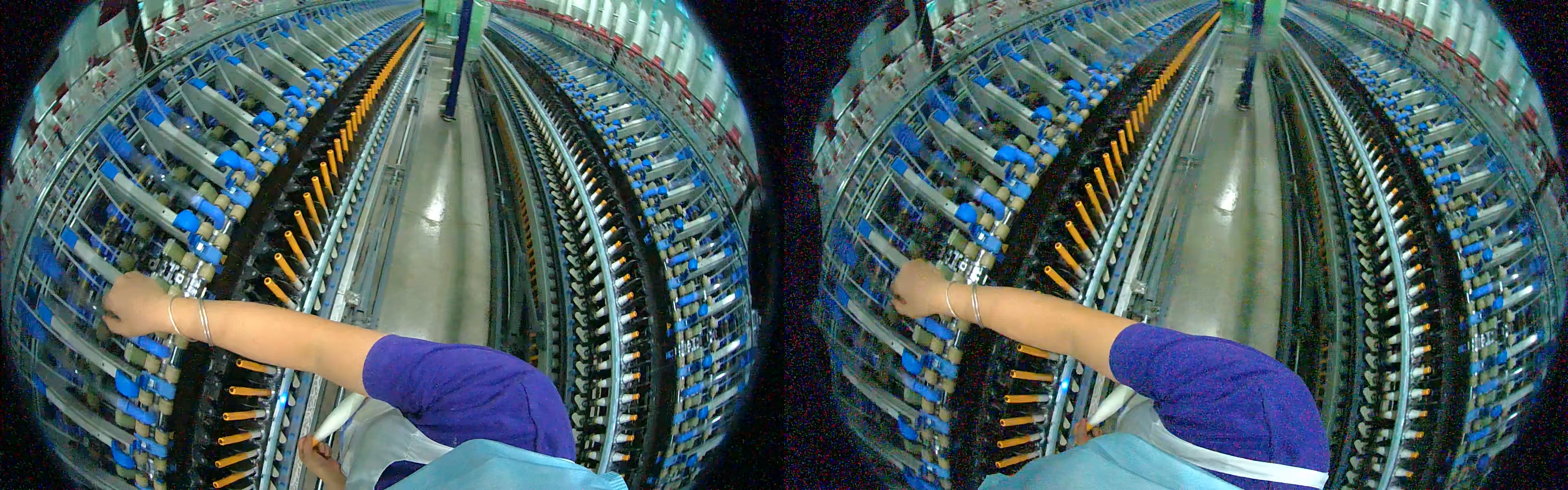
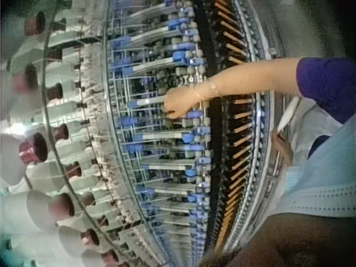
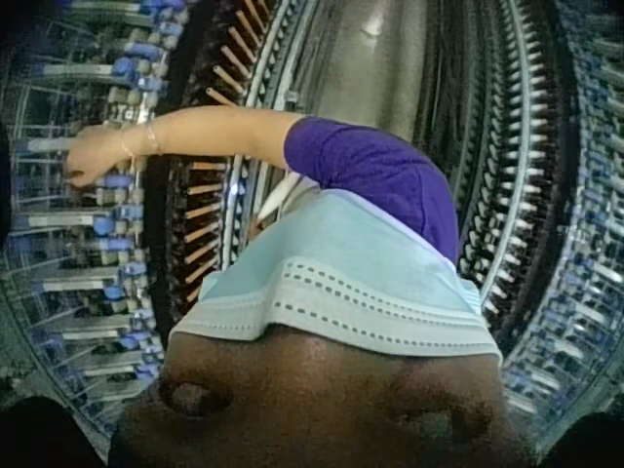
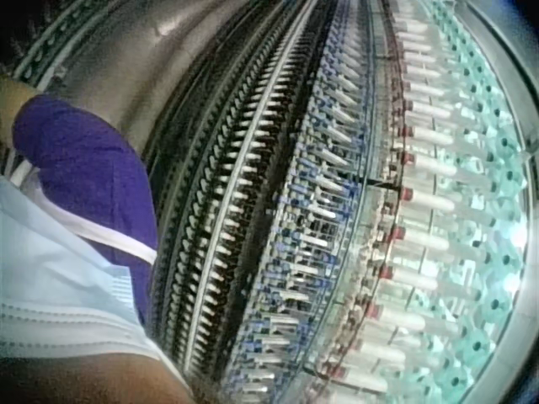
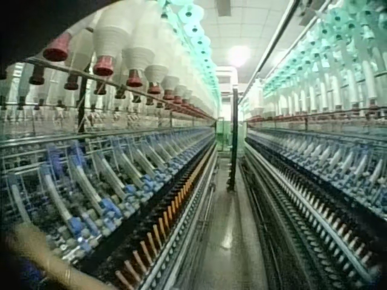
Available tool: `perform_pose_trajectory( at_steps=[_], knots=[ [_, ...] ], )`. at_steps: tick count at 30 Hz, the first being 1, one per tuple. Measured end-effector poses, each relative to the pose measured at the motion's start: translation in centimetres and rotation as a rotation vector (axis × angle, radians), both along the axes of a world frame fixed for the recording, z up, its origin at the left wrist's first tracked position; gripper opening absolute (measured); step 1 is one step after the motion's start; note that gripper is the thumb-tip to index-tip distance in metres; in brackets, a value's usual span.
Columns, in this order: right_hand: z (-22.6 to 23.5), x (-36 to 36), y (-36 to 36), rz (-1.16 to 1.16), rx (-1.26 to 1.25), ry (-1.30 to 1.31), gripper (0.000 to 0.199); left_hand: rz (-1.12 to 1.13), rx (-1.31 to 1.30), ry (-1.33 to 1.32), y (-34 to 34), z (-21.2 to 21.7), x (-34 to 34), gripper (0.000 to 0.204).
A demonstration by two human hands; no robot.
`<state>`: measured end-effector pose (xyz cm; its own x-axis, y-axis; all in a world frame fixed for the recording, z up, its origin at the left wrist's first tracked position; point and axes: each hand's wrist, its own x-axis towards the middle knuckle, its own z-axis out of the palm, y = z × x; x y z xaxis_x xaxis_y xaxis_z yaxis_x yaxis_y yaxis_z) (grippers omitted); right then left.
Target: The person walks along a row of spinning machines and repeatedly threads white yarn through guides and onto orange spindles. They use a yellow tool to assist with threading and occasionally adjust the yarn path with both hands. The task continues across multiple machine stations without visible completion.
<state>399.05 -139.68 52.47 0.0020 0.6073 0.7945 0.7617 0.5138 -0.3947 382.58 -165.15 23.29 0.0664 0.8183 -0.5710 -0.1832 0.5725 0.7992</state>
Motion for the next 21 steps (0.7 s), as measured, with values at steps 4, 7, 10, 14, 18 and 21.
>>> perform_pose_trajectory(
  at_steps=[4, 7, 10, 14, 18, 21],
  knots=[
    [-0.1, 0.0, 0.1, -0.016, -0.022, -0.025, 0.028, -0.202, 0.505, 0.245, -0.8, -1.6, -0.6, 0.019],
    [-0.3, -0.1, 0.5, -0.029, -0.001, -0.026, 0.028, -0.14, 0.369, 0.058, -1.0, -3.3, -1.4, 0.026],
    [-0.5, -0.1, 1.0, -0.033, -0.009, -0.014, 0.026, -0.052, -0.022, -0.281, -0.2, -4.5, -1.8, 0.025],
    [-0.6, -0.2, 1.2, -0.017, 0.044, 0.012, 0.025, -0.028, -0.127, -0.331, 1.6, -4.1, -2.0, 0.025],
    [-0.4, 0.0, 0.9, -0.028, 0.038, 0.003, 0.025, -0.269, -0.197, -0.368, 2.3, -2.3, -1.1, 0.026],
    [-0.1, 0.4, 1.4, -0.008, -0.129, -0.06, 0.027, 0.079, -0.118, -0.396, 1.9, -1.8, 0.1, 0.027]
  ],
)
